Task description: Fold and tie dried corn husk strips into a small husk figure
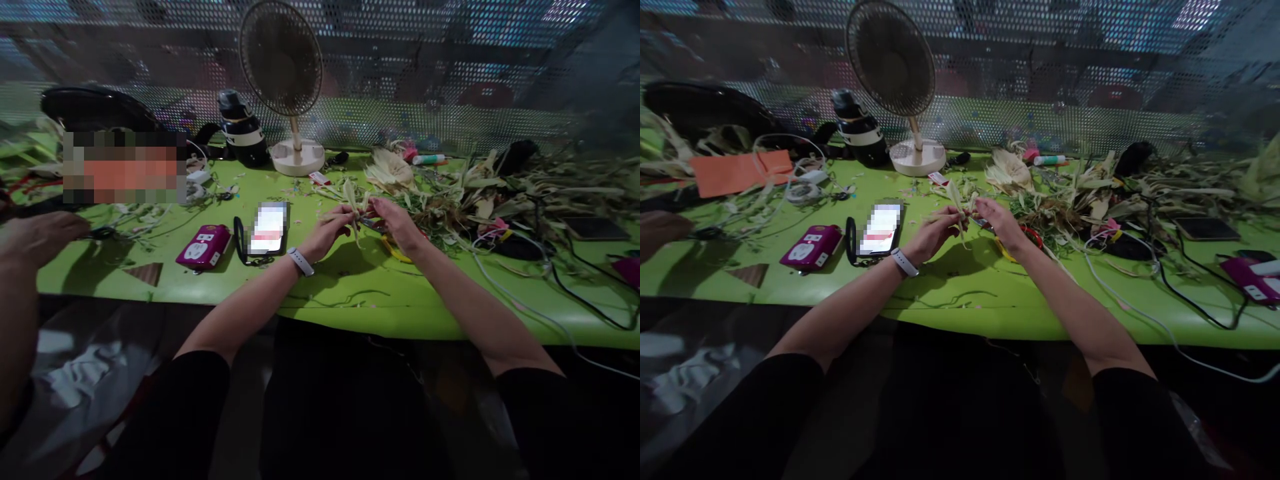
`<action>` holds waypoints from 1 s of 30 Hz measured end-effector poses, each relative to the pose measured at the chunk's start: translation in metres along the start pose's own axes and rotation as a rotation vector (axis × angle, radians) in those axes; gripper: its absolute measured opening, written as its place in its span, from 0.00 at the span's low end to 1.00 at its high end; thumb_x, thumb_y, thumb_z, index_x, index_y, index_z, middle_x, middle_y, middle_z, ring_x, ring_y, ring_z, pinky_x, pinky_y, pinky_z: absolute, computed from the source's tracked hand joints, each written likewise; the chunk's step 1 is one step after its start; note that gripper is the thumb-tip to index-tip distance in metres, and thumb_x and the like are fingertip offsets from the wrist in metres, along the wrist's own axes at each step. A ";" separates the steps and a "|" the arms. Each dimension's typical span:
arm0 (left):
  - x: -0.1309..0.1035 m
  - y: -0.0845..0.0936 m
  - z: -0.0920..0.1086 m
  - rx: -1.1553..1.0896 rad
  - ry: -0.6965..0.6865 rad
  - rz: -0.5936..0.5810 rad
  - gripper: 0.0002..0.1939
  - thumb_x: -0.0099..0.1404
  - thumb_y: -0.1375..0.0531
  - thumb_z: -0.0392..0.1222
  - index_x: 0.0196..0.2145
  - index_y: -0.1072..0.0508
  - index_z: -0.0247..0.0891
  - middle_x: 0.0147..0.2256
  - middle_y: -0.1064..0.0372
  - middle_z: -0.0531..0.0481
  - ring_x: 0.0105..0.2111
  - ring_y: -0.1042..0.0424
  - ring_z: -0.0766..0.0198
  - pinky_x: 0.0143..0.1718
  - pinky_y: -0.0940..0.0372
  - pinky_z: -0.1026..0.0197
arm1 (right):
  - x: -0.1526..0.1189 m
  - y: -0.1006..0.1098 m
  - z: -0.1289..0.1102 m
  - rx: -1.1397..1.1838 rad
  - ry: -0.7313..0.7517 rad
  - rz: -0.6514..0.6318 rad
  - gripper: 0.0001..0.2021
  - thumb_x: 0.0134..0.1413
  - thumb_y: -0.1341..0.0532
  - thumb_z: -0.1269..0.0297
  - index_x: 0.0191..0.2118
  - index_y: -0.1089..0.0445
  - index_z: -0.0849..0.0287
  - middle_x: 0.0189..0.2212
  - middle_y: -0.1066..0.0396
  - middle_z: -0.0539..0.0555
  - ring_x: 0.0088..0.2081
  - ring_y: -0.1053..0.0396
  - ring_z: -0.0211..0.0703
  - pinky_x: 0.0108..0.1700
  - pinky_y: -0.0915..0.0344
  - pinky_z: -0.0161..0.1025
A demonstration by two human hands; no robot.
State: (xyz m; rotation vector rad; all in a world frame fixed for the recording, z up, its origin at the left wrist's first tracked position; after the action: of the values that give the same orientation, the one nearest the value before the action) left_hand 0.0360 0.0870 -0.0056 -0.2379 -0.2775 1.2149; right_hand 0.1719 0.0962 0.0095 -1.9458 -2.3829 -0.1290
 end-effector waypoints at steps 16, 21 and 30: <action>0.000 0.004 -0.007 -0.172 0.123 0.025 0.17 0.53 0.28 0.44 0.29 0.32 0.36 0.25 0.33 0.57 0.24 0.32 0.73 0.25 0.41 0.69 | -0.003 0.010 -0.011 -0.184 0.117 0.171 0.20 0.43 0.29 0.49 0.36 0.32 0.55 0.35 0.29 0.51 0.38 0.33 0.42 0.41 0.36 0.39; 0.004 0.007 -0.004 -0.161 0.033 0.018 0.19 0.51 0.27 0.48 0.31 0.30 0.36 0.27 0.31 0.57 0.25 0.34 0.74 0.26 0.40 0.69 | -0.011 -0.026 -0.006 -0.291 0.081 -0.214 0.22 0.52 0.35 0.41 0.29 0.32 0.57 0.25 0.33 0.49 0.28 0.37 0.39 0.33 0.40 0.39; 0.002 0.001 0.008 0.183 -0.019 -0.067 0.23 0.45 0.25 0.51 0.28 0.31 0.35 0.26 0.30 0.54 0.24 0.34 0.73 0.25 0.43 0.68 | -0.009 -0.020 -0.015 -0.657 0.258 -0.189 0.12 0.63 0.44 0.54 0.33 0.35 0.56 0.24 0.31 0.50 0.28 0.36 0.41 0.35 0.42 0.40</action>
State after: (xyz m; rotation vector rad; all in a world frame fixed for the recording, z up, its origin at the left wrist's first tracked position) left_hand 0.0332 0.0895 0.0018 -0.0580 -0.1876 1.1684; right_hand 0.1541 0.0824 0.0231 -1.7331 -2.5293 -1.2258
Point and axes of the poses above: each hand's wrist, its own x-axis towards the middle knuckle, its own y-axis out of the back of the hand, z = x × y, the point moved 9 cm from there along x, towards the middle knuckle
